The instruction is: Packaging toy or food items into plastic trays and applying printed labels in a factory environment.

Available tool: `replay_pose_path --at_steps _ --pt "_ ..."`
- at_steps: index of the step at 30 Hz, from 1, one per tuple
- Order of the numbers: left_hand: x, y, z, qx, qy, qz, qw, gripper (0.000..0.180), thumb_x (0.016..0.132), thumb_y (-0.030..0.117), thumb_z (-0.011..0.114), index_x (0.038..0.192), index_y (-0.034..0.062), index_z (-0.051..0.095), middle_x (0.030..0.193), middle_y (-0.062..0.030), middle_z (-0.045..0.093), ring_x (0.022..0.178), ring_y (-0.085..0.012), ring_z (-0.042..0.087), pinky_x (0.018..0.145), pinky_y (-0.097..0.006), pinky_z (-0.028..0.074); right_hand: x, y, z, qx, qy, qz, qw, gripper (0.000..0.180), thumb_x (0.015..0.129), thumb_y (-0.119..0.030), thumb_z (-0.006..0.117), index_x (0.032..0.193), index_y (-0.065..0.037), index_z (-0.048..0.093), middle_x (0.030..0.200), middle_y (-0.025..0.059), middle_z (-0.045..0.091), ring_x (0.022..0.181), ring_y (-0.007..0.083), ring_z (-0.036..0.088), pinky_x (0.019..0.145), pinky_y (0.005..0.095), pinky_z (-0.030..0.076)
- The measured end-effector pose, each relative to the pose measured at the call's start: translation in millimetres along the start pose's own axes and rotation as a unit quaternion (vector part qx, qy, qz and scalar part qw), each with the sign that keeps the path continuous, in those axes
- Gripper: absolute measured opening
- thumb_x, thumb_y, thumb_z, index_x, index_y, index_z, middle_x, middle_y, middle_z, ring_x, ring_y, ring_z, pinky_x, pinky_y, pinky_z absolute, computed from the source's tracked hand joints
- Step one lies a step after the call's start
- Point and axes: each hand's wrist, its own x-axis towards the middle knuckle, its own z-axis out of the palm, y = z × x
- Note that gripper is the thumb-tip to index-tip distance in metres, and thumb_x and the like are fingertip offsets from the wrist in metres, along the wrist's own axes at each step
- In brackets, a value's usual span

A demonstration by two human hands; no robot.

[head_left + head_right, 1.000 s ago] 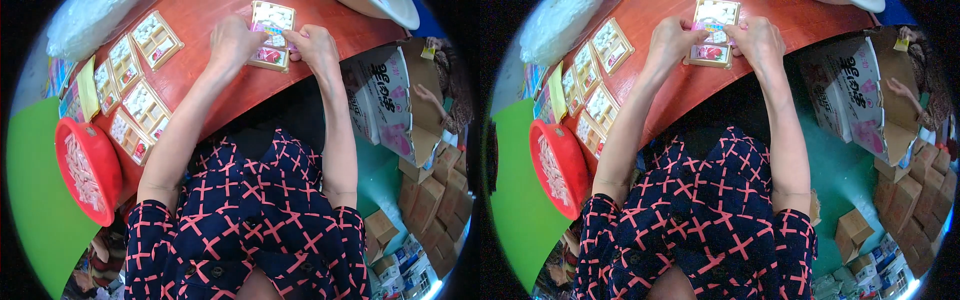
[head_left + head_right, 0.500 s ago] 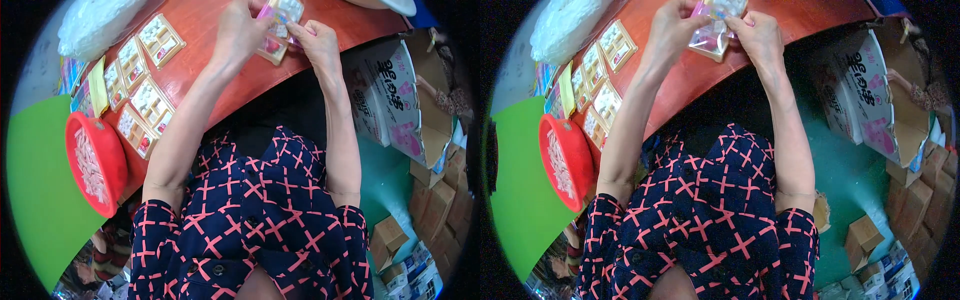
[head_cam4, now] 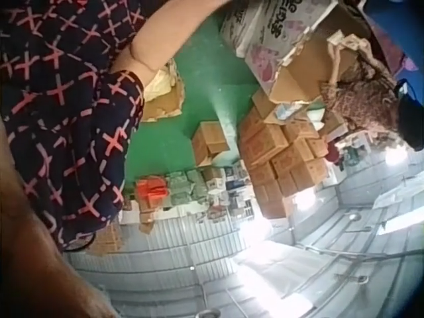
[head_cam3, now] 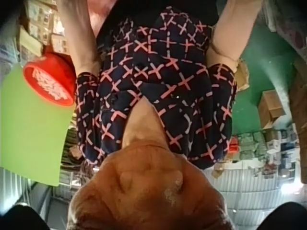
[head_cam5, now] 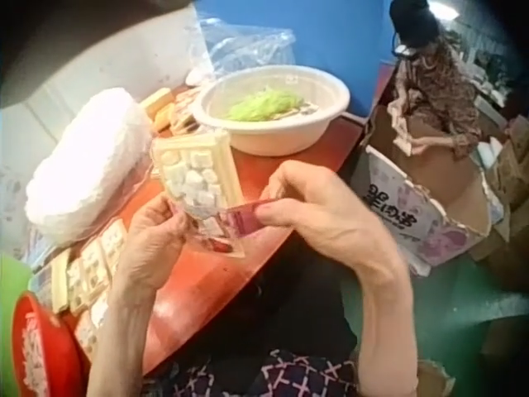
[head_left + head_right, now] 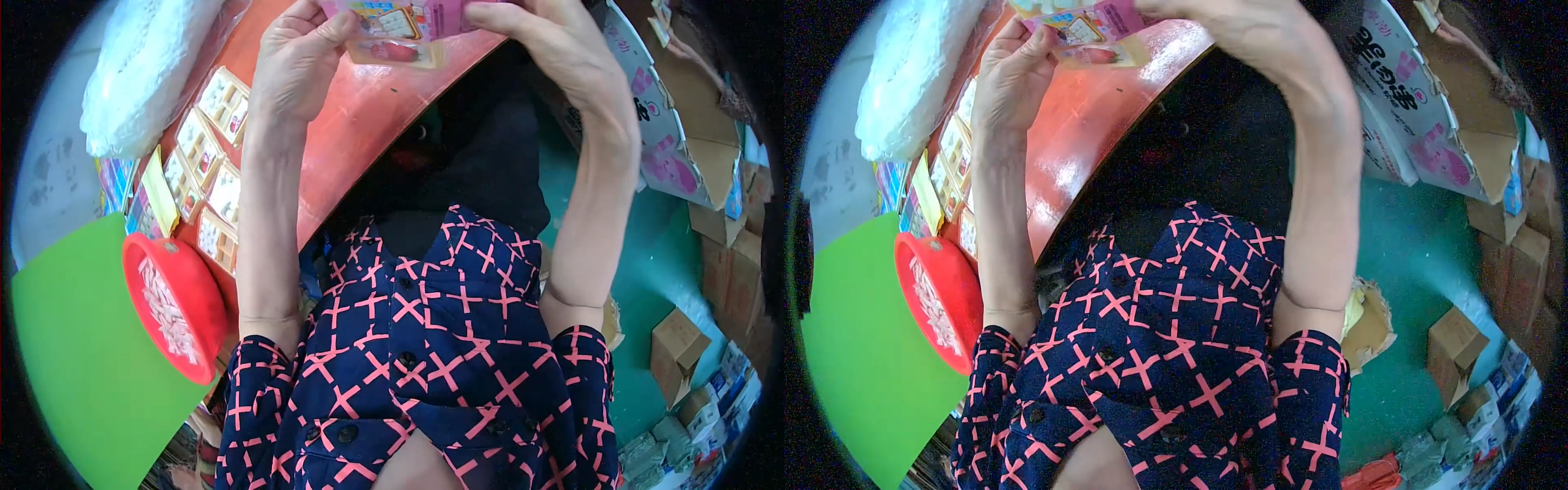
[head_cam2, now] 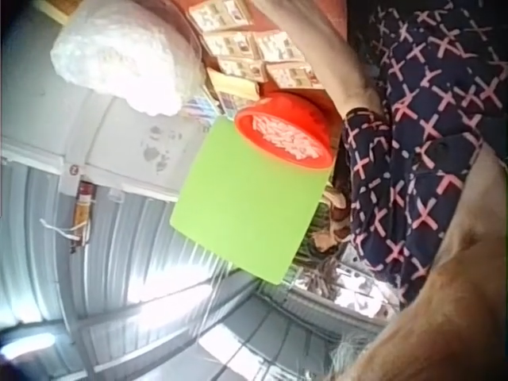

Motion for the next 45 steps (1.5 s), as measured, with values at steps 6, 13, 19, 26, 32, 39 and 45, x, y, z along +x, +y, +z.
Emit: replay_pose_path --at_steps 6,13,19,26,32,39,45 --pt "-15 20 4 0.071 -0.041 0.036 0.996 0.028 0.078 0.011 0.064 0.103 0.0012 0.055 0.094 -0.0061 0.062 0.081 -0.0124 0.058 0.071 -0.027 0.047 32 16 25 0.432 -0.2 -0.245 0.845 0.001 0.074 0.001 0.06 0.075 0.0 0.059 0.074 0.0006 0.055 0.07 0.0073 0.051 0.064 0.0195 0.041" --pt "-8 36 18 0.153 -0.027 0.193 0.969 0.035 0.074 0.01 0.068 0.103 0.0003 0.052 0.09 -0.0067 0.058 0.077 -0.0137 0.058 0.067 -0.026 0.05 40 -6 32 0.312 -0.174 -0.184 0.916 0.007 0.072 0.003 0.062 0.077 0.003 0.065 0.068 0.0057 0.062 0.059 0.0098 0.054 0.058 0.0215 0.045" --pt "-8 35 13 0.178 -0.012 0.182 0.967 0.025 0.074 0.016 0.067 0.093 0.0007 0.062 0.085 -0.0123 0.065 0.079 -0.0201 0.063 0.066 -0.031 0.052 35 -4 33 0.292 -0.049 -0.325 0.898 0.004 0.07 0.004 0.062 0.073 0.003 0.064 0.075 0.0042 0.063 0.064 0.0087 0.055 0.059 0.0207 0.044" --pt "-37 45 27 0.28 -0.194 0.245 0.908 0.01 0.07 -0.005 0.061 0.074 0.0034 0.064 0.091 -0.01 0.057 0.084 -0.0202 0.055 0.074 -0.03 0.045 -18 -5 27 0.013 0.114 -0.37 0.922 0.016 0.059 0.007 0.066 0.068 -0.006 0.067 0.08 0.0044 0.051 0.07 0.012 0.053 0.054 0.0219 0.044" --pt "-46 45 21 0.258 -0.19 0.222 0.921 0.007 0.064 0.001 0.067 0.07 0.0031 0.068 0.095 -0.0092 0.049 0.089 -0.0186 0.052 0.075 -0.027 0.045 -24 -10 45 0.045 0.019 -0.366 0.929 0.017 0.056 0.004 0.069 0.071 -0.006 0.068 0.079 0.0048 0.051 0.069 0.0126 0.051 0.056 0.0209 0.04" --pt "-54 19 15 0.121 -0.124 0.234 0.957 0.01 0.069 -0.002 0.065 0.076 0.0053 0.067 0.089 -0.0069 0.052 0.084 -0.0189 0.056 0.076 -0.03 0.047 -20 -11 57 0.074 -0.041 -0.296 0.951 0.017 0.057 0.003 0.069 0.073 -0.004 0.068 0.073 0.0059 0.055 0.064 0.0128 0.054 0.054 0.0209 0.043" --pt "-52 22 15 0.209 -0.104 0.334 0.913 0.007 0.071 0.001 0.063 0.075 0.0062 0.065 0.076 -0.0052 0.06 0.079 -0.0218 0.061 0.073 -0.034 0.047 -25 -17 62 0.081 -0.002 -0.268 0.96 0.013 0.061 0.004 0.066 0.072 -0.003 0.068 0.074 0.0069 0.056 0.065 0.0129 0.054 0.055 0.0206 0.042"
